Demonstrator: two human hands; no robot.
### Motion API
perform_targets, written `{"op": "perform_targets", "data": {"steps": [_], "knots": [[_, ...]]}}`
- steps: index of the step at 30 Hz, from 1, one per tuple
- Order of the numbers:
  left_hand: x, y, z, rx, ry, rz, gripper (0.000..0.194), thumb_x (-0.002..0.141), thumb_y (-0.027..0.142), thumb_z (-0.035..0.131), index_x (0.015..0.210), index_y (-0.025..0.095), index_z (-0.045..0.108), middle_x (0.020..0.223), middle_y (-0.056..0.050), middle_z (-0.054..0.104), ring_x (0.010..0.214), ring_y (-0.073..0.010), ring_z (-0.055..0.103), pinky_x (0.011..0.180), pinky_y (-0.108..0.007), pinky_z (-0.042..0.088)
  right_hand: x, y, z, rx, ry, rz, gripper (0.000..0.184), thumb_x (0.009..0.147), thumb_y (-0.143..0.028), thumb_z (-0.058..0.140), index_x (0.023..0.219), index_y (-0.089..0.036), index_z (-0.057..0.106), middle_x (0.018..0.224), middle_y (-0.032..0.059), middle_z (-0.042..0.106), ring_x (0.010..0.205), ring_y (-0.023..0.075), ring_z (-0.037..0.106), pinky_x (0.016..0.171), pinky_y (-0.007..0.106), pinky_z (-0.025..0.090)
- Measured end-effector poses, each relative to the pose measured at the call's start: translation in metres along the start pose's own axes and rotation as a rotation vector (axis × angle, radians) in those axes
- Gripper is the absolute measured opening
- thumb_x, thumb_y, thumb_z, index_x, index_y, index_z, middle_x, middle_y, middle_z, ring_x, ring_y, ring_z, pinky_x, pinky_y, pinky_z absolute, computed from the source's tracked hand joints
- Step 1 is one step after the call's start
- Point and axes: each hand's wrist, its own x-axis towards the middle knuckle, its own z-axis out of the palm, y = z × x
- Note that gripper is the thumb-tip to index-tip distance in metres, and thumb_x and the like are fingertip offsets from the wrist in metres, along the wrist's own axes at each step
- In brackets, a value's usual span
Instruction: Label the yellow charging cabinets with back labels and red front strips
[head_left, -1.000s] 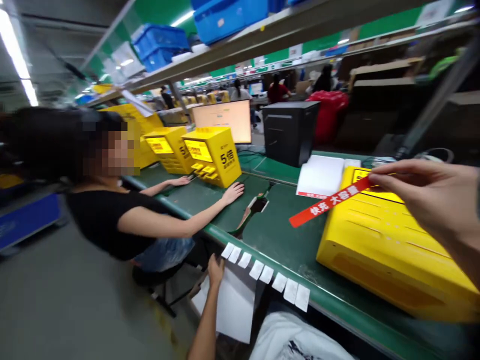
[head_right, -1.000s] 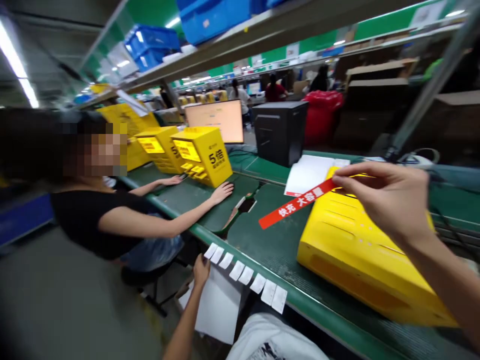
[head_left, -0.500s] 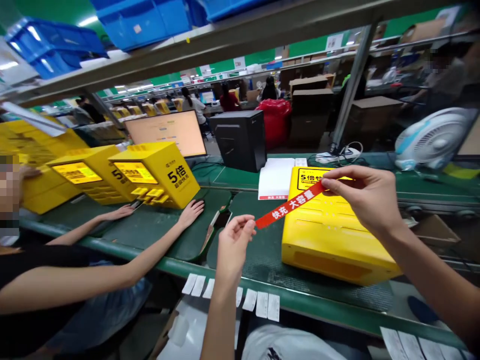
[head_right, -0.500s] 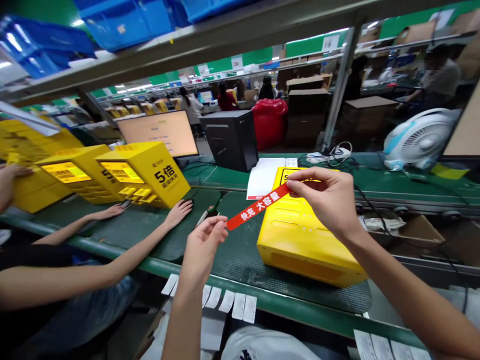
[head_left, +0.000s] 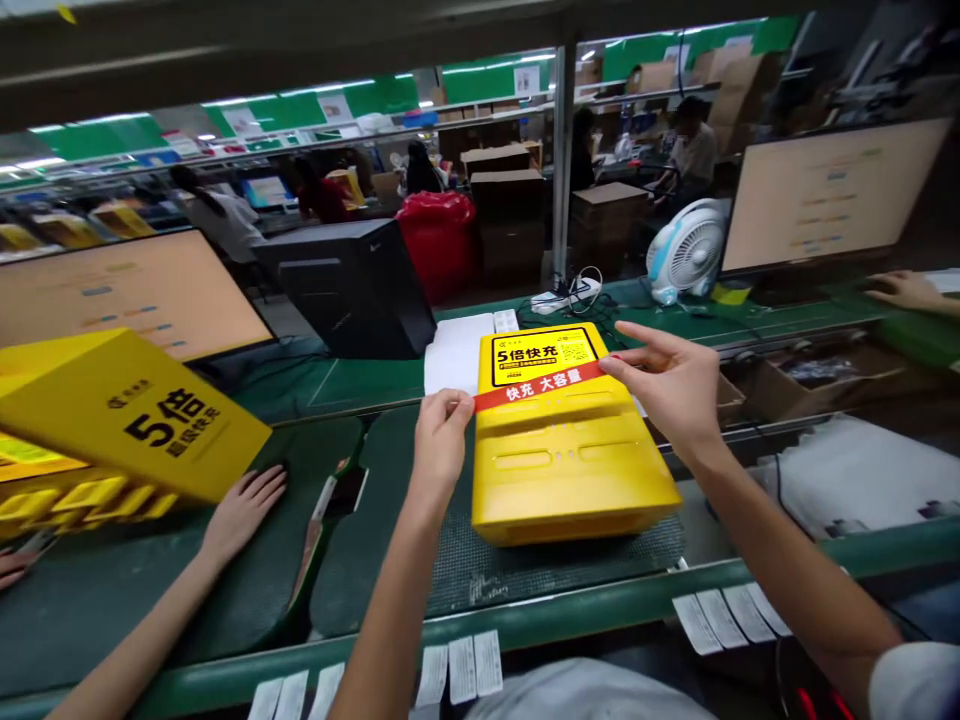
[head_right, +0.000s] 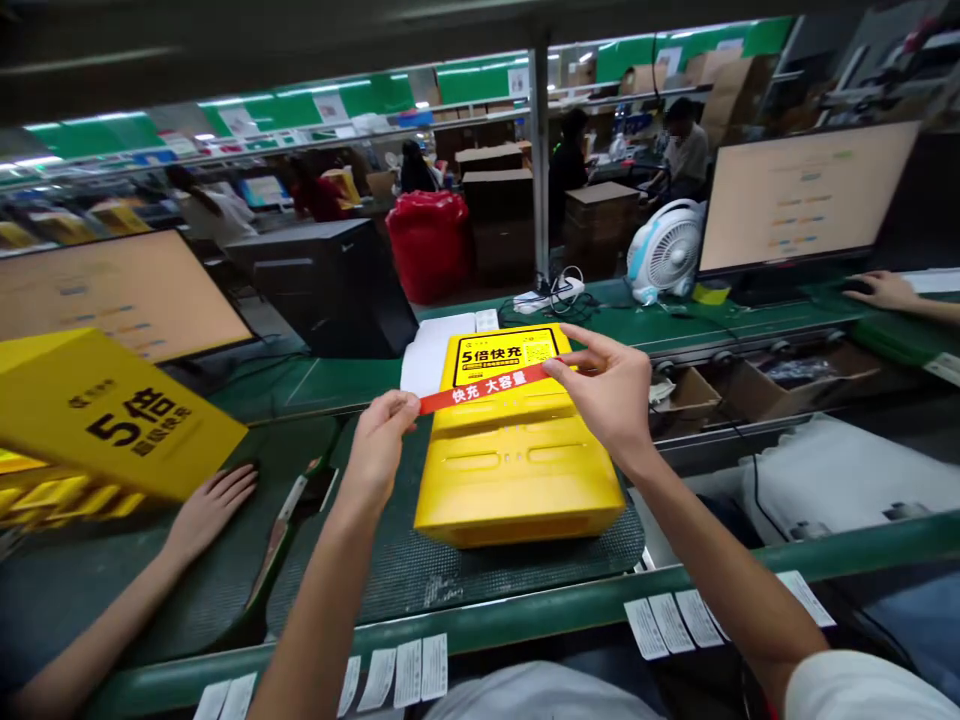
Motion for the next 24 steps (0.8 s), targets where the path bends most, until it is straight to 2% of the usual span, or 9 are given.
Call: {"op": "perform_targets", "data": {"steps": [3,5,7,11,16,21,24], "knots": [[0.032,-0.009,0.025,0.195,-0.004,-0.039,0.016,0.087,0.023,0.046,0.077,0.017,0.056,0.099,-0.009,0.052,0.108,-0.0255,0.051,0.103,-0.039,0.041,0.009,0.03,0.001,-0.022,0.029,0.165,0.059,0.062,-0.033,0.089,0.115,-0.01,0.074,0.085,0.0106,0.076,0.075,0.0218,0.072,0.057,0.025,0.058],[0.04,-0.012,0.038,0.229,0.004,-0.038,0.015,0.088,0.021,0.045,0.078,0.017,0.054,0.106,-0.013,0.051,0.119,-0.0294,0.045,0.112,-0.044,0.033,0.013,0.045,0.004,-0.03,0.064,0.243,0.058,0.06,-0.034,0.088,0.109,-0.008,0.074,0.084,0.0115,0.075,0.063,0.0177,0.067,0.047,0.022,0.052],[0.042,-0.012,0.046,0.297,0.004,-0.038,0.014,0.09,0.02,0.043,0.082,0.016,0.053,0.114,-0.016,0.048,0.123,-0.0313,0.042,0.116,-0.046,0.029,0.015,0.054,0.006,-0.064,0.093,0.28,0.055,0.059,-0.034,0.088,0.105,-0.008,0.074,0.084,0.011,0.075,0.057,0.0149,0.064,0.043,0.021,0.05],[0.04,-0.01,0.05,0.488,-0.035,-0.02,0.02,0.095,0.019,0.038,0.092,0.012,0.056,0.12,-0.02,0.046,0.125,-0.0337,0.04,0.116,-0.047,0.031,0.016,0.059,0.008,-0.125,0.102,0.295,0.049,0.059,-0.035,0.087,0.099,-0.01,0.075,0.081,0.009,0.074,0.058,0.0148,0.064,0.044,0.019,0.05],[0.041,-0.012,0.051,0.588,-0.052,0.033,0.031,0.098,0.02,0.036,0.108,0.002,0.059,0.125,-0.023,0.041,0.123,-0.036,0.041,0.114,-0.048,0.034,0.016,0.061,0.007,-0.17,0.104,0.253,0.039,0.062,-0.029,0.083,0.096,-0.011,0.076,0.077,0.0073,0.073,0.065,0.0167,0.068,0.051,0.02,0.051],[0.039,-0.011,0.054,0.65,-0.023,0.087,0.033,0.098,0.019,0.037,0.109,-0.001,0.06,0.126,-0.024,0.039,0.121,-0.0377,0.041,0.111,-0.052,0.037,0.017,0.063,0.007,-0.252,0.093,0.176,0.033,0.066,-0.026,0.08,0.095,-0.012,0.077,0.081,0.0075,0.074,0.067,0.0174,0.069,0.057,0.022,0.054],[0.038,-0.01,0.055,0.647,-0.02,0.091,0.032,0.098,0.02,0.037,0.109,-0.001,0.059,0.127,-0.025,0.039,0.122,-0.0392,0.041,0.107,-0.053,0.041,0.018,0.062,0.008,-0.269,0.091,0.159,0.032,0.067,-0.027,0.08,0.095,-0.012,0.077,0.079,0.0074,0.073,0.066,0.0173,0.068,0.055,0.022,0.053]]}}
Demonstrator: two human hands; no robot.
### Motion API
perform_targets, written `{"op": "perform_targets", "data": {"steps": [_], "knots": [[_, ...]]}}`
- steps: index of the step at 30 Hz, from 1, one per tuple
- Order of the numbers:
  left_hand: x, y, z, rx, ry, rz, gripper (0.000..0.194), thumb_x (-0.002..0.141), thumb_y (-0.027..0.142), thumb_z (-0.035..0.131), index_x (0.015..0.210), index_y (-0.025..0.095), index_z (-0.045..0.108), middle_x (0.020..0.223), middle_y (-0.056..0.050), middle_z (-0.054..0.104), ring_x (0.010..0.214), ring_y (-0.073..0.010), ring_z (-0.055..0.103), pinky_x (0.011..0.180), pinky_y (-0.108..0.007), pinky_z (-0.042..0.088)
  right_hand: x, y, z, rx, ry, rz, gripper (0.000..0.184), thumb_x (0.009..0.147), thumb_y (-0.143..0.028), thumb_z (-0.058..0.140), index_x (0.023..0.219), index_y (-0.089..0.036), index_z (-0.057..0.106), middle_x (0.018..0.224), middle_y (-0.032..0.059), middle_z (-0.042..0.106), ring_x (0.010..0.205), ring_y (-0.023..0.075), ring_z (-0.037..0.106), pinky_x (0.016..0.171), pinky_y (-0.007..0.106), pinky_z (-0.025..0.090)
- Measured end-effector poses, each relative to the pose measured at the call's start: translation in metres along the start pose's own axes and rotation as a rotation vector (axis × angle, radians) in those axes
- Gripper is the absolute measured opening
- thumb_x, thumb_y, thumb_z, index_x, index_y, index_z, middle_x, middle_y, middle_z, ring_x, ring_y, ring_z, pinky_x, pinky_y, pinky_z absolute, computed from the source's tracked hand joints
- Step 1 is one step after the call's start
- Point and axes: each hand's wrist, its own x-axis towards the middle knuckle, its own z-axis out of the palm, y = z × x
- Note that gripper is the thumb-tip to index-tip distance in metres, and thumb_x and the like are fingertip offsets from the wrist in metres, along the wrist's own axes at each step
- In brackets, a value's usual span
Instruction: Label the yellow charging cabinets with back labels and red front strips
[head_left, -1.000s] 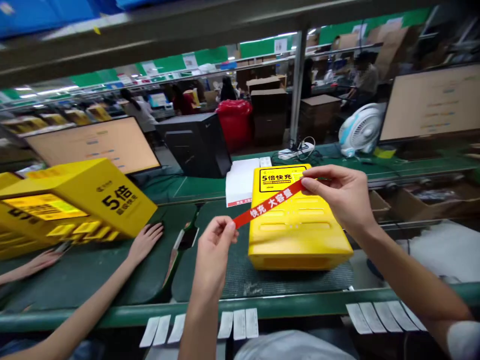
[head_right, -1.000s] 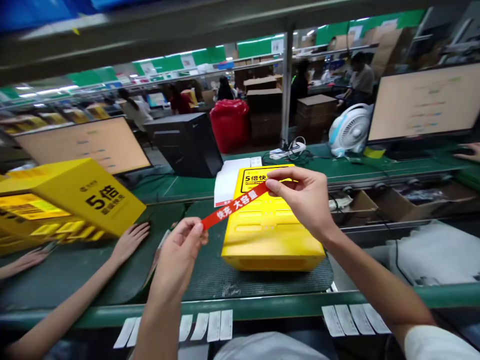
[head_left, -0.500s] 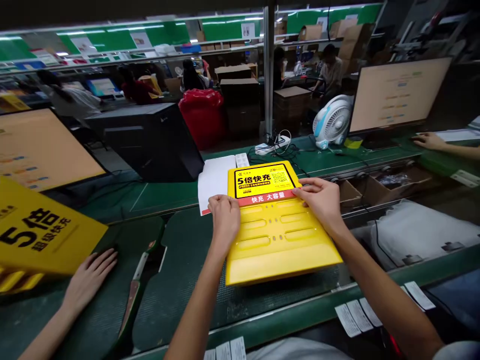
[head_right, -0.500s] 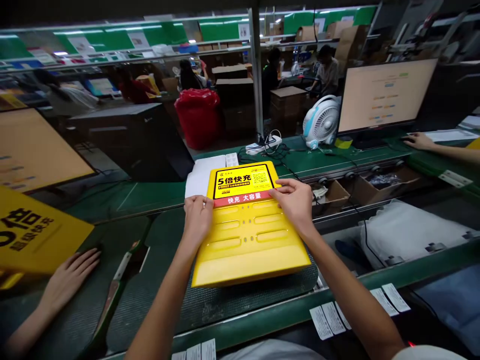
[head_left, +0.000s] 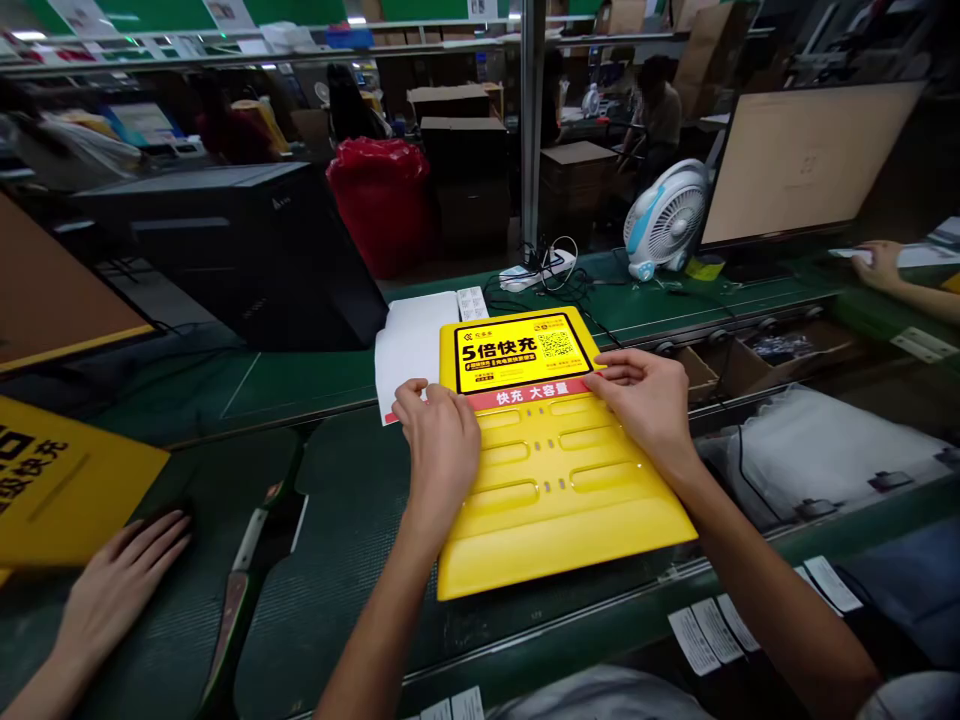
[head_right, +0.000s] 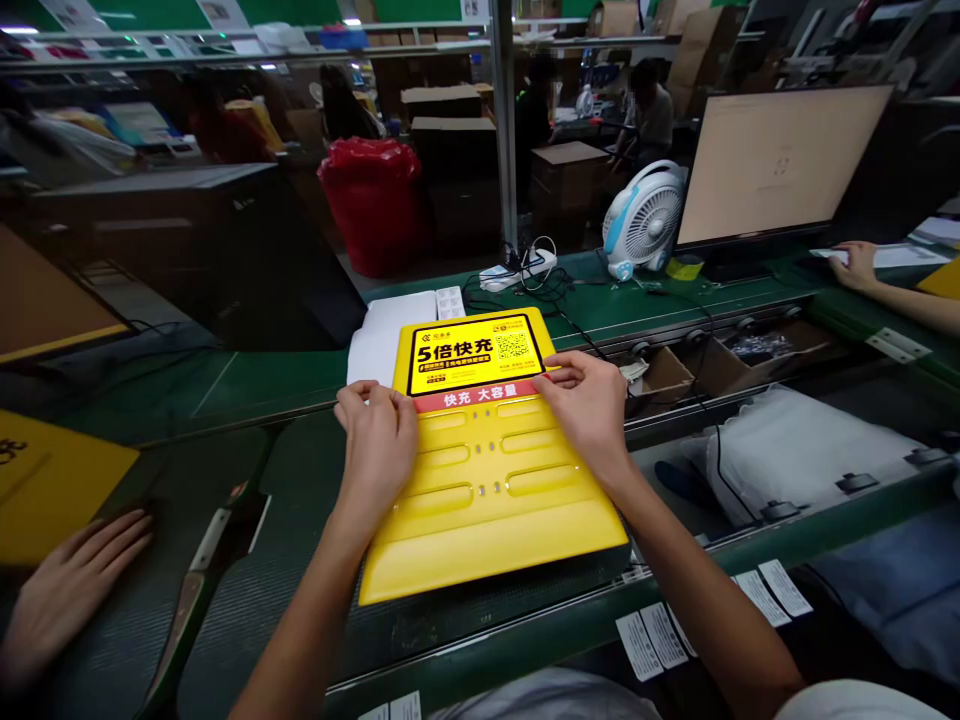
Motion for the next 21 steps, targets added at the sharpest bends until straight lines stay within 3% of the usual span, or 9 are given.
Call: {"op": "perform_targets", "data": {"steps": [21], "knots": [[-0.0009,-0.003,0.0031,-0.012,0.027,0.01,0.03,0.097,0.02,0.035,0.107,0.002,0.057,0.126,-0.024,0.039,0.121,-0.0406,0.041,0.102,-0.055,0.044,-0.0008,-0.0053,0.0006,-0.076,-0.011,-0.047,0.03,0.067,-0.03,0.078,0.091,-0.012,0.077,0.082,0.0097,0.074,0.07,0.0206,0.068,0.058,0.027,0.055]]}}
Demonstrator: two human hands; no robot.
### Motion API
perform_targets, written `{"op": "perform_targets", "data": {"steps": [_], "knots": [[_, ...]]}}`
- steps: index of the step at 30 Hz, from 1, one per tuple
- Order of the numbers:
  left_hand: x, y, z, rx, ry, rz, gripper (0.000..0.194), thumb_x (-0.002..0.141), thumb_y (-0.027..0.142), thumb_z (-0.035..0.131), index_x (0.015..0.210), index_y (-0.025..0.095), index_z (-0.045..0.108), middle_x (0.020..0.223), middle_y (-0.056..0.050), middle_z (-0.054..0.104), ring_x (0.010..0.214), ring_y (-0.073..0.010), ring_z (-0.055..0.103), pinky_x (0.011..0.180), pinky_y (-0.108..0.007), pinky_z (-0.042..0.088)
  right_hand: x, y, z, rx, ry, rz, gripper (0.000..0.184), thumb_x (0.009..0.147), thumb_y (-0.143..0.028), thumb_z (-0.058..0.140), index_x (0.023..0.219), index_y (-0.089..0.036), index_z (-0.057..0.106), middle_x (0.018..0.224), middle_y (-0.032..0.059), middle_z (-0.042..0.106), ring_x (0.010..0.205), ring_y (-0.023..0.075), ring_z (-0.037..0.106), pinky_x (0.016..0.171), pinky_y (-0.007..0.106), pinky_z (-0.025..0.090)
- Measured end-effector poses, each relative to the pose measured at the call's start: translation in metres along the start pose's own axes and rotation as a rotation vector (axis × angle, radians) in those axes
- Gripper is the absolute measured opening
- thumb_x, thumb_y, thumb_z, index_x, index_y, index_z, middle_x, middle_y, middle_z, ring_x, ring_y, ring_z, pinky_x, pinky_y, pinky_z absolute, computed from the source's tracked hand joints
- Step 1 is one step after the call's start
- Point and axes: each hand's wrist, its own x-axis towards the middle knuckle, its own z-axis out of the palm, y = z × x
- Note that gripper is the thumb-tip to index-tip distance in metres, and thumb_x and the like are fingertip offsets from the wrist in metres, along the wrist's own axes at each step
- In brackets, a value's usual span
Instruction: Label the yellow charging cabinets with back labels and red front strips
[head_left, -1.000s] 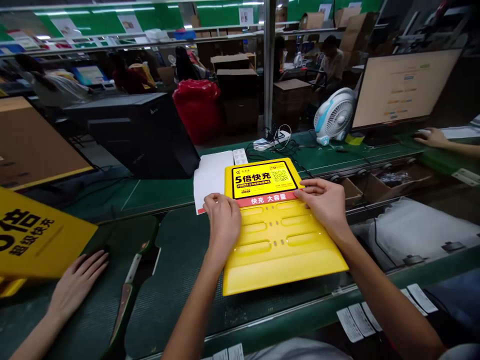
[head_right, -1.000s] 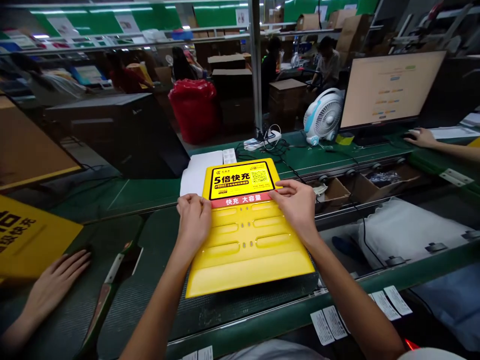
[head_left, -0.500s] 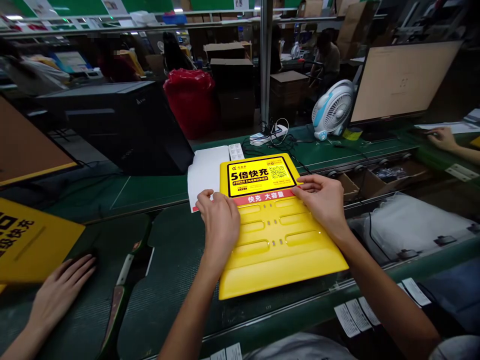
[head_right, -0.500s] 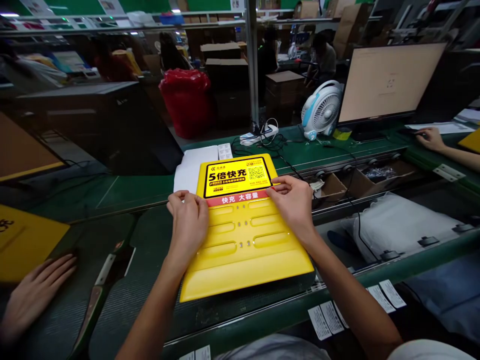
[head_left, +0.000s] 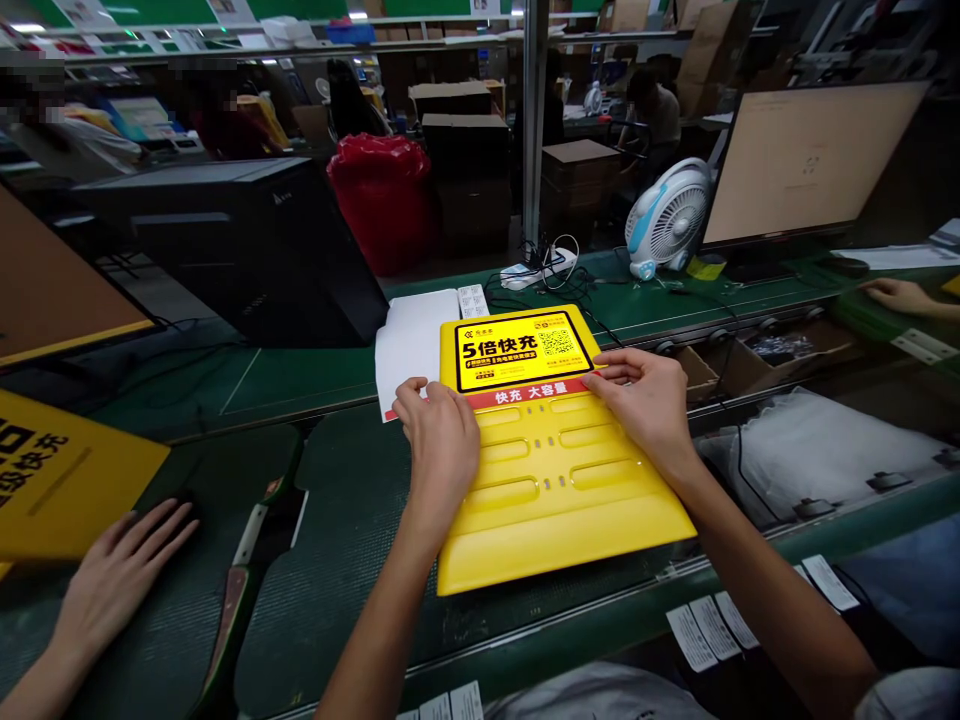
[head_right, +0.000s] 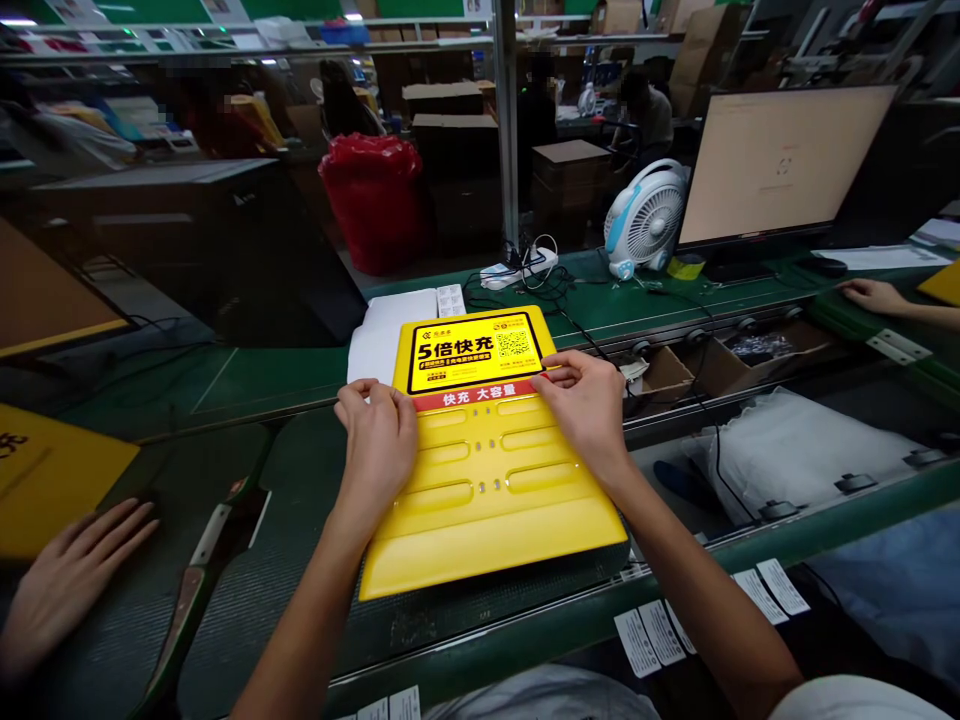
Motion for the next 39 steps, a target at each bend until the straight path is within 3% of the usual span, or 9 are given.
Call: {"op": "perform_targets", "data": {"steps": [39], "knots": [[0.0,0.0069,-0.0054,0.054,-0.049,-0.036,0.037,0.099,0.022,0.034,0.116,-0.001,0.058,0.129,-0.026,0.041,0.124,-0.0406,0.042,0.103,-0.054,0.045,-0.0002,0.0005,0.002,-0.088,-0.017,-0.03,0.024,0.07,-0.029,0.074,0.088,-0.013,0.076,0.08,0.0075,0.074,0.071,0.0204,0.068,0.065,0.03,0.056]]}}
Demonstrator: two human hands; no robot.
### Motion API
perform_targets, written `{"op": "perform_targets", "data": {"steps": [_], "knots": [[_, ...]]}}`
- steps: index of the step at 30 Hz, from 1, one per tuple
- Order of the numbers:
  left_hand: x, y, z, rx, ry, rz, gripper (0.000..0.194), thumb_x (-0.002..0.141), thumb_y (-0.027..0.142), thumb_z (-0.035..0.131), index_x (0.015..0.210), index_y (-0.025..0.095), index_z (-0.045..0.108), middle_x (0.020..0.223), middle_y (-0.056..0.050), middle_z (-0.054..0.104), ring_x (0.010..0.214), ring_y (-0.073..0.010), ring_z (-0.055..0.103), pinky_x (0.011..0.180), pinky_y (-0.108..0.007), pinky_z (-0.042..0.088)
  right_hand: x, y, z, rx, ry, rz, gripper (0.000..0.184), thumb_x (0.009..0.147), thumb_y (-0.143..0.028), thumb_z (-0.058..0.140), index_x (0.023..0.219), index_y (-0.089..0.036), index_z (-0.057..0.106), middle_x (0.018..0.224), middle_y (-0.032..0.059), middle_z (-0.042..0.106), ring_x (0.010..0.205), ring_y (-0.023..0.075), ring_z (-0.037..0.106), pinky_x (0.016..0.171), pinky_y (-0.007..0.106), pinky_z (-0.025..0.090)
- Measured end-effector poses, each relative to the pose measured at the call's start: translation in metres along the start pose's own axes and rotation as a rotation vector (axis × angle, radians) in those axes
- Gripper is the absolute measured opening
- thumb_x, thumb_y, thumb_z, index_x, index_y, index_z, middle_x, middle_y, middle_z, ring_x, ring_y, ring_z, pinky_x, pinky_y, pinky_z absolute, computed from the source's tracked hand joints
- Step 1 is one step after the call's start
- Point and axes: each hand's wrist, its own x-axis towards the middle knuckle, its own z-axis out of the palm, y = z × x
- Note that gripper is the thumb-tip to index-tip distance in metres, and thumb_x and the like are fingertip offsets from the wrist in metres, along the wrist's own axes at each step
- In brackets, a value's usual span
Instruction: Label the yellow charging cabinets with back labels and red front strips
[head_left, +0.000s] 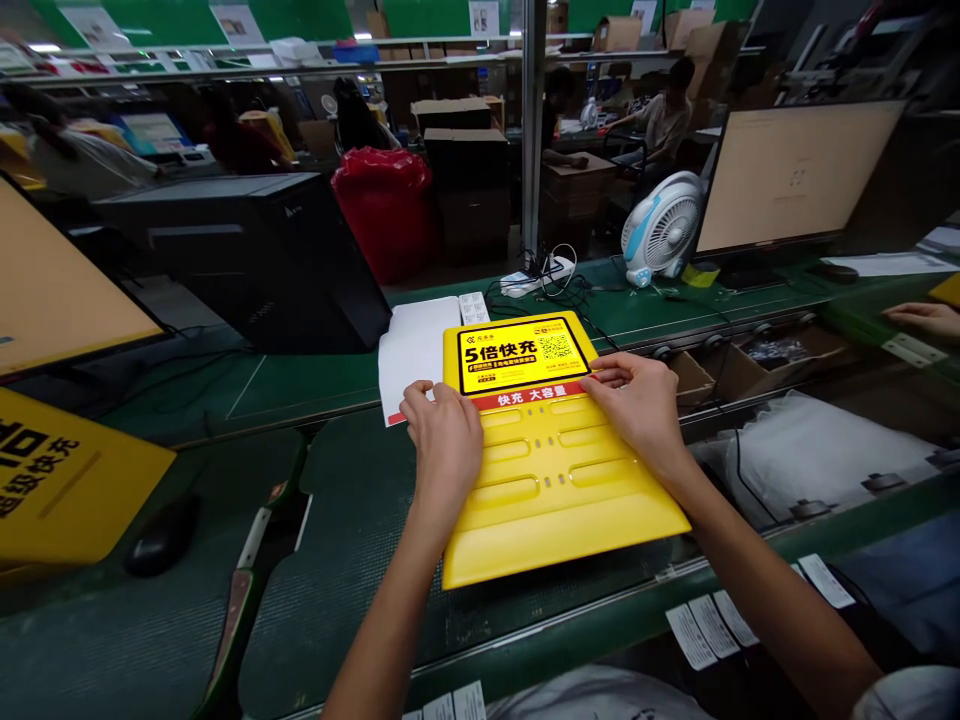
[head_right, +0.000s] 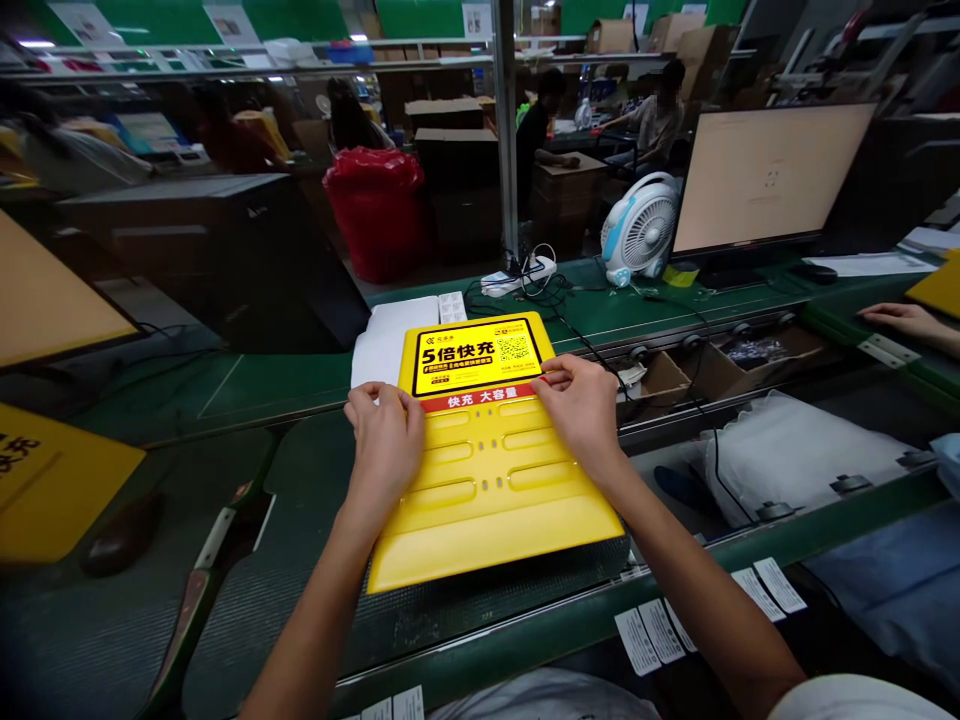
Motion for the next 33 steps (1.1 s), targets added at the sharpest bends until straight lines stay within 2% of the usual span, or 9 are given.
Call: {"op": "perform_targets", "data": {"steps": [6,10,16,20,23,25,28,31,33], "knots": [[0.0,0.002,-0.006,-0.002,-0.046,-0.033,0.03,0.095,0.022,0.039,0.11,0.005,0.059,0.127,-0.025,0.042,0.126,-0.0428,0.04,0.099,-0.055,0.046,-0.002,-0.003,0.0,-0.146,-0.016,-0.08,0.018,0.075,-0.021,0.072,0.092,-0.016,0.075,0.081,0.0051,0.074,0.07,0.0203,0.068,0.069,0.032,0.054],[0.002,0.004,-0.008,-0.009,-0.062,-0.061,0.024,0.092,0.023,0.043,0.101,0.008,0.059,0.126,-0.026,0.043,0.125,-0.0439,0.041,0.098,-0.056,0.046,-0.006,-0.007,0.001,-0.299,-0.041,-0.122,0.031,0.082,-0.019,0.07,0.113,-0.015,0.071,0.085,0.0064,0.074,0.073,0.0224,0.067,0.074,0.036,0.054],[-0.001,0.007,-0.011,0.005,-0.029,-0.104,0.031,0.091,0.024,0.044,0.111,0.004,0.056,0.126,-0.026,0.045,0.123,-0.0438,0.044,0.096,-0.056,0.048,-0.007,-0.002,-0.006,-0.68,0.052,-0.295,0.035,0.092,-0.025,0.059,0.125,-0.014,0.066,0.127,0.0172,0.062,0.113,0.0368,0.056,0.079,0.044,0.052],[-0.002,0.005,-0.011,0.072,0.128,-0.111,0.041,0.093,0.023,0.045,0.127,-0.001,0.046,0.138,-0.031,0.041,0.129,-0.0443,0.042,0.098,-0.056,0.048,-0.003,0.002,-0.002,-0.499,-0.062,-0.417,0.032,0.099,-0.028,0.047,0.119,-0.014,0.068,0.122,0.0136,0.065,0.114,0.0298,0.057,0.097,0.043,0.05],[0.007,-0.004,-0.006,-0.166,-0.07,-0.031,0.062,0.091,0.042,0.059,0.136,0.005,0.039,0.136,-0.029,0.05,0.124,-0.0391,0.053,0.099,-0.05,0.048,0.0,0.0,0.007,-0.425,-0.22,-0.465,0.054,0.096,-0.046,0.058,0.14,-0.016,0.056,0.145,0.0151,0.051,0.134,0.0319,0.046,0.111,0.048,0.043],[0.013,-0.015,-0.004,-0.347,-0.246,-0.069,0.075,0.082,0.053,0.069,0.136,0.01,0.04,0.13,-0.026,0.059,0.115,-0.0388,0.06,0.096,-0.049,0.05,0.003,0.002,0.01,-0.434,-0.276,-0.376,0.073,0.09,-0.052,0.063,0.151,-0.015,0.044,0.154,0.0173,0.041,0.143,0.0359,0.036,0.115,0.054,0.036],[0.015,-0.032,-0.002,-0.523,-0.356,-0.166,0.059,0.085,0.059,0.064,0.121,0.013,0.057,0.124,-0.023,0.066,0.11,-0.0382,0.065,0.094,-0.047,0.053,0.007,0.015,0.004,-0.287,-0.301,-0.081,0.079,0.088,-0.049,0.064,0.153,-0.012,0.039,0.156,0.0197,0.038,0.143,0.0372,0.038,0.117,0.054,0.034],[0.006,-0.041,0.003,-0.935,-0.521,-0.246,0.052,0.094,0.056,0.05,0.122,0.014,0.062,0.119,-0.019,0.07,0.104,-0.0319,0.07,0.089,-0.043,0.058,0.005,0.028,-0.005,0.182,-0.44,0.353,0.067,0.089,-0.05,0.061,0.142,-0.009,0.051,0.141,0.0227,0.055,0.125,0.0373,0.058,0.106,0.054,0.048],[-0.002,-0.039,0.003,-1.215,-0.559,-0.33,0.05,0.092,0.049,0.056,0.129,0.015,0.059,0.116,-0.018,0.072,0.099,-0.0313,0.072,0.086,-0.046,0.06,-0.002,0.03,-0.008,0.534,-0.562,0.526,0.057,0.09,-0.048,0.059,0.131,-0.008,0.058,0.123,0.0222,0.067,0.108,0.0355,0.068,0.096,0.052,0.055]]}}
